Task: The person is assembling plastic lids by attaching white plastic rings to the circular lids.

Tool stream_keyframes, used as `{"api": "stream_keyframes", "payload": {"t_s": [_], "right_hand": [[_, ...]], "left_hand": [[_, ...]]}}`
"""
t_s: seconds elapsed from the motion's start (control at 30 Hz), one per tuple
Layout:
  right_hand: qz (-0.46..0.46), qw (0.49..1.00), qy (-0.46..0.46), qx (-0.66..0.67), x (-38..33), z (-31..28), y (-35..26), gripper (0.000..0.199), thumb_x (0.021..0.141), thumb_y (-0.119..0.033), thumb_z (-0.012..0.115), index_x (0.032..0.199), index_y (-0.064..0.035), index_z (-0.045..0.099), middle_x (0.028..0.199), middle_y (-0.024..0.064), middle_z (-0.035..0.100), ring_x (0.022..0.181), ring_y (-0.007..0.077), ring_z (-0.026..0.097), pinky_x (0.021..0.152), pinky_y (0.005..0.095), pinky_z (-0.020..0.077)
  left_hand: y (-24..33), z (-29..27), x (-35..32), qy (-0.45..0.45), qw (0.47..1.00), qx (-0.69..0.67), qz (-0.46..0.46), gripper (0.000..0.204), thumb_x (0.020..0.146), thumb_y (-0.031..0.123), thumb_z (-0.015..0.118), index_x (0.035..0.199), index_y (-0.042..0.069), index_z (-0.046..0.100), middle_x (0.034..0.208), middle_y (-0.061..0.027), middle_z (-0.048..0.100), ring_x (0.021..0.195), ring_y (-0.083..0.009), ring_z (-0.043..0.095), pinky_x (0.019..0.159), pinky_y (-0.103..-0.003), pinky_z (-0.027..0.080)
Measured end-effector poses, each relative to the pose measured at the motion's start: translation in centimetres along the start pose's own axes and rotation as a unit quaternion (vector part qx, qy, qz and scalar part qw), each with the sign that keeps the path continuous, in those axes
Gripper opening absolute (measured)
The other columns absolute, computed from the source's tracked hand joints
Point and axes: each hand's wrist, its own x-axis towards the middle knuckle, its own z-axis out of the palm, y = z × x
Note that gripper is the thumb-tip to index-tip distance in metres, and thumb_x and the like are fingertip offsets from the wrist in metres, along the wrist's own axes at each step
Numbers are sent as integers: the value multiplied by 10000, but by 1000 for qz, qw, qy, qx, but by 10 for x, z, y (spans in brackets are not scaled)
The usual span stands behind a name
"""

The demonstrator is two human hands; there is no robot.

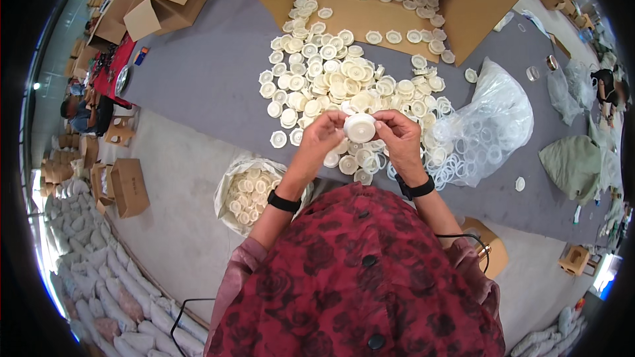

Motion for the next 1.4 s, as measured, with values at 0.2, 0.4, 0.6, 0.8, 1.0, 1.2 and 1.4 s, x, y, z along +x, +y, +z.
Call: {"api": "stream_keyframes", "payload": {"t_s": [0.2, 0.4, 0.6, 0.8, 1.0, 1.2, 1.4], "right_hand": [[-25, 998, -34, -53, -8, -2, 4, 137, 887, -28, 661, 1009, 33, 666, 911, 54, 674, 778, 96, 645, 693, 241, 553], [-20, 988, -82, -130, -10, -4, -6, 102, 867, -52, 680, 933, 22, 702, 870, 43, 691, 773, 84, 633, 705, 225, 519], [-94, 962, -132, -218, -8, 7, -22, 134, 861, -53, 669, 972, 15, 702, 849, 54, 679, 758, 116, 617, 685, 241, 491], [-118, 912, -189, -344, -9, 10, -23, 119, 872, -50, 651, 966, 12, 691, 853, 66, 672, 728, 114, 609, 659, 237, 505], [-9, 999, -49, -19, -12, 14, -6, 119, 910, -41, 632, 989, 45, 655, 905, 72, 658, 765, 120, 644, 657, 265, 584], [1, 998, -59, -10, -17, 14, -5, 131, 918, -36, 626, 1017, 50, 642, 930, 76, 662, 796, 122, 654, 702, 284, 603], [-52, 979, -123, -155, -13, 5, -10, 175, 871, -64, 678, 1024, 22, 683, 871, 57, 686, 772, 112, 649, 714, 248, 533]], "left_hand": [[-31, 7, -16, 42, 984, -175, 5, 223, 909, 31, 631, 1126, -16, 610, 1001, -42, 656, 933, -96, 606, 842, -247, 480], [-22, -10, -18, -20, 997, -59, 50, 119, 891, 19, 638, 981, -40, 690, 898, -14, 632, 815, -88, 551, 728, -229, 434], [-1, -13, -18, -63, 994, 72, 54, 112, 870, 31, 651, 946, -46, 683, 821, -15, 595, 754, -91, 513, 670, -246, 408], [23, -11, -12, -103, 959, 251, 82, 86, 865, 40, 648, 889, -37, 678, 773, -10, 566, 724, -90, 506, 654, -267, 409], [27, 4, -17, -27, 985, 161, 46, 223, 905, 73, 631, 1118, 5, 621, 890, -20, 631, 803, -118, 579, 728, -278, 461], [-21, 3, -37, 53, 989, -135, 39, 206, 915, -10, 598, 1121, -11, 615, 1003, -41, 655, 915, -91, 607, 852, -249, 487], [-12, -8, -37, 29, 998, -5, 52, 169, 901, 114, 687, 1019, -7, 676, 972, -29, 654, 889, -104, 589, 814, -259, 460]]}}
